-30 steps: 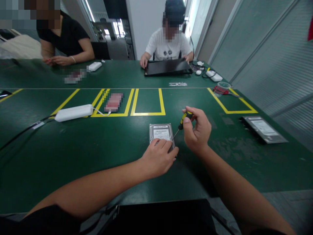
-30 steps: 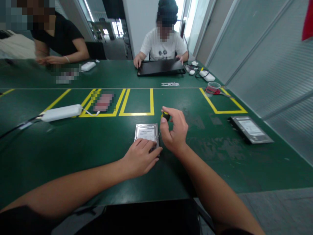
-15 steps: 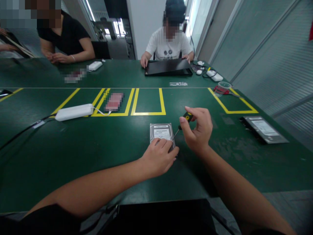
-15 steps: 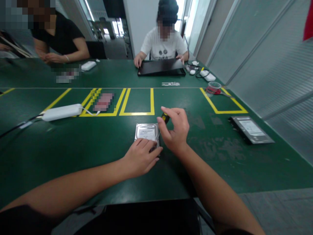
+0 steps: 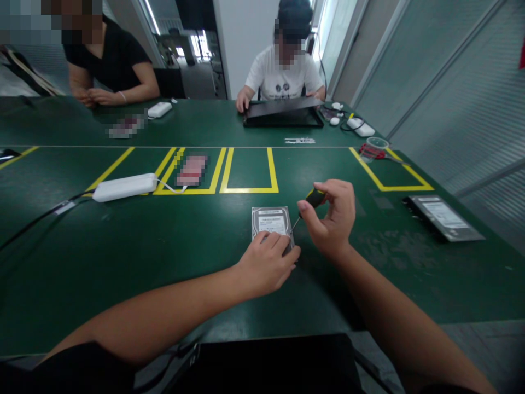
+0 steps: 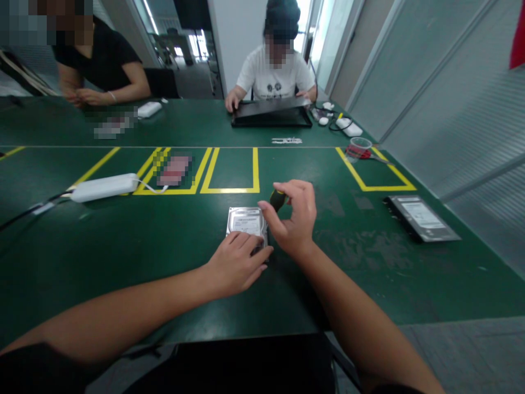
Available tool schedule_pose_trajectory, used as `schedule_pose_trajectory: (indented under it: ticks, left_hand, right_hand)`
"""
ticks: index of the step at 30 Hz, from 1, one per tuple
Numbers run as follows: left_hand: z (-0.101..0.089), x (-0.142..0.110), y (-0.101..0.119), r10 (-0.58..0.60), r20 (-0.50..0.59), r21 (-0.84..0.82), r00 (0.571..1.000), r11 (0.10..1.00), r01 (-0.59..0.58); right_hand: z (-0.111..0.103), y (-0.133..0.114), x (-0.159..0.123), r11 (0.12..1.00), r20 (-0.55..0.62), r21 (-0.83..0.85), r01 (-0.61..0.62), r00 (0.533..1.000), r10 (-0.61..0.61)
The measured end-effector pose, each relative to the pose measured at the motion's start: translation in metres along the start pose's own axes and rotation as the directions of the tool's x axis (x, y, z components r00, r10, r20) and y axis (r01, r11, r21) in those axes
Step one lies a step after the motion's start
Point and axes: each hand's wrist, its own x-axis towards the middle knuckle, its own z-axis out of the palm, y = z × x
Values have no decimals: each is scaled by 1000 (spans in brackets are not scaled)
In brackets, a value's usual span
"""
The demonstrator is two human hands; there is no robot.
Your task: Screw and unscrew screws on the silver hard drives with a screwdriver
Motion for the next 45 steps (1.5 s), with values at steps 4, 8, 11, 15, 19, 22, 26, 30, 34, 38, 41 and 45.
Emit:
schedule_pose_trajectory:
  ticks: [4, 8, 11, 15, 19, 22, 26, 30, 34, 38, 41, 45]
  left_hand:
    - [0, 0, 0, 4, -8, 6, 1000, 1000, -4]
    - [0, 0, 0, 5, -8, 7, 1000, 1000, -5]
    - [0, 1, 1, 6, 0, 6, 1000, 1000, -6]
    - [0, 0, 0, -2, 5, -2, 1000, 1000, 2]
    - [0, 0, 0, 3, 5, -1, 1000, 1000, -3]
    - [-1, 0, 0, 5, 0, 0, 1000, 1000, -5]
    - [0, 0, 0, 10, -7, 4, 1000, 1000, -10]
    - [0, 0, 0, 8, -8, 7, 1000, 1000, -8]
    - [0, 0, 0, 8, -4, 0, 1000, 1000, -8]
    - [0, 0, 0, 1, 2, -3, 1000, 1000, -1]
    - [-1, 0, 0, 2, 9, -5, 1000, 1000, -2]
    - [0, 0, 0, 5, 2, 0, 1000, 1000, -5]
  right_hand:
    - [1, -1, 3, 999, -34, -48, 13, 999, -15]
    - [0, -1, 0, 999, 20, -33, -33, 999, 33]
    - [-1, 0, -3, 998, 77, 25, -59, 995, 57]
    - [-2, -1, -3, 997, 88, 67, -38, 996, 32]
    - [-2, -2, 1, 1000, 27, -6, 9, 1000, -9]
    - [-1, -3, 2, 999, 7, -43, 3, 1000, -3]
    - [-2, -2, 0, 1000, 54, 3, -25, 998, 25]
    - [-2, -2, -5, 989, 80, 111, -99, 993, 91]
    - [-1, -1, -5, 988, 64, 136, -69, 996, 61]
    - [0, -2, 1, 999, 2, 39, 28, 1000, -28]
    - [0, -4, 4, 1000, -5, -11, 18, 1000, -18]
    - [-2, -3, 1, 999, 35, 29, -20, 999, 19]
